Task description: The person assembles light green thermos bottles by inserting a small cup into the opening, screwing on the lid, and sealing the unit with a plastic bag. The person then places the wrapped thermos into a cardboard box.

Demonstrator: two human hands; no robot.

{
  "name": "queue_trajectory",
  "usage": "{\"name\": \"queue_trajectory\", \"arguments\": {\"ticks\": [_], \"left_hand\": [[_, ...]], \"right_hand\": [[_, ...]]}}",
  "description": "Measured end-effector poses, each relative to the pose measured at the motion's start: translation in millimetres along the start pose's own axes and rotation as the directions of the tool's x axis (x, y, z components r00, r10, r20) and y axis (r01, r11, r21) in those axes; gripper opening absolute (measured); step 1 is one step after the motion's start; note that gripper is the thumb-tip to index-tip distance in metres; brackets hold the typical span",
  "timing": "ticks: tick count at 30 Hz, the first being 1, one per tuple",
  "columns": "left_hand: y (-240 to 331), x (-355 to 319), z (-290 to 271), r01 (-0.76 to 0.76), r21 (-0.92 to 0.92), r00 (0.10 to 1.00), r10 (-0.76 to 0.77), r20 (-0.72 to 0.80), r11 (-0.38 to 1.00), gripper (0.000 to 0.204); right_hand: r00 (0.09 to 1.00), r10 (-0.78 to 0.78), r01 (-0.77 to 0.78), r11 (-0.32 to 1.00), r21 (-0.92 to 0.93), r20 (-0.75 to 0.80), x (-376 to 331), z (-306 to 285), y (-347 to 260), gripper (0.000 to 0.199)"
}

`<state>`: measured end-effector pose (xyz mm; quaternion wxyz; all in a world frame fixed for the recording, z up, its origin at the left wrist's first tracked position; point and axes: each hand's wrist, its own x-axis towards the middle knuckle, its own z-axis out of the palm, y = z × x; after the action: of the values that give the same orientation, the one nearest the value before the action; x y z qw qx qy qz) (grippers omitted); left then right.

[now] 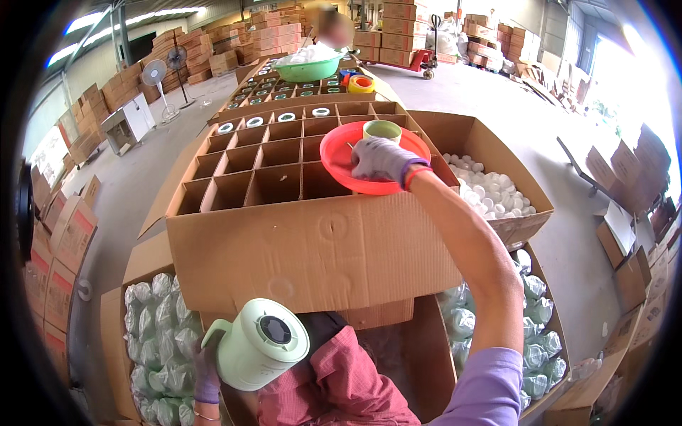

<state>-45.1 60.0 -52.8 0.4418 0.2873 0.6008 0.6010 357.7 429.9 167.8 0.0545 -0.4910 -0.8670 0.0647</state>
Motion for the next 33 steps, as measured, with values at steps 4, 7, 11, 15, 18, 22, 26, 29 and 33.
{"name": "queue_trajectory", "arguments": {"ticks": [4,7,11,15,18,22,26,29,33], "left_hand": [[3,-4,11,-0.096,0.122,0.994,0.101,-0.037,0.988,0.023],[6,-8,18,-0.310,0.285,0.949,0.312,0.043,0.907,0.022],[24,-12,11,-0.517,0.473,0.851,0.489,0.192,0.714,0.024],[28,6,14,-0.425,0.503,0.904,0.323,0.282,0.753,0.029],[35,14,17,-0.398,0.476,0.908,0.262,0.327,0.784,0.033],[53,3,34,-0.363,0.422,0.906,0.209,0.368,0.831,0.031],[52,19,34,0.308,0.021,0.877,-0.293,0.380,0.951,0.031],[49,7,29,-0.438,0.414,0.868,0.256,0.425,0.798,0.033],[56,-26,46,-0.582,0.469,0.796,0.583,0.162,0.664,0.031]], "right_hand": [[0.917,0.398,-0.197,0.539,0.819,-0.041,-14,-18,8,0.014],[0.956,0.292,-0.197,0.577,0.792,0.025,-30,-29,19,0.015],[0.939,0.131,0.230,0.445,0.865,-0.317,-67,-25,-54,0.021],[0.610,-0.702,0.792,0.560,0.243,-0.369,-117,36,-123,0.025],[0.384,-0.842,0.884,0.454,-0.112,-0.379,-143,79,-163,0.022],[0.196,-0.899,0.920,0.307,-0.244,-0.391,-140,103,-180,0.024],[0.129,-0.924,0.962,0.205,-0.182,-0.360,-135,114,-192,0.023],[0.612,-0.789,0.752,0.557,0.351,-0.059,-148,116,-187,0.024],[0.939,-0.146,-0.217,0.455,0.864,0.312,-166,129,-197,0.026]]}}
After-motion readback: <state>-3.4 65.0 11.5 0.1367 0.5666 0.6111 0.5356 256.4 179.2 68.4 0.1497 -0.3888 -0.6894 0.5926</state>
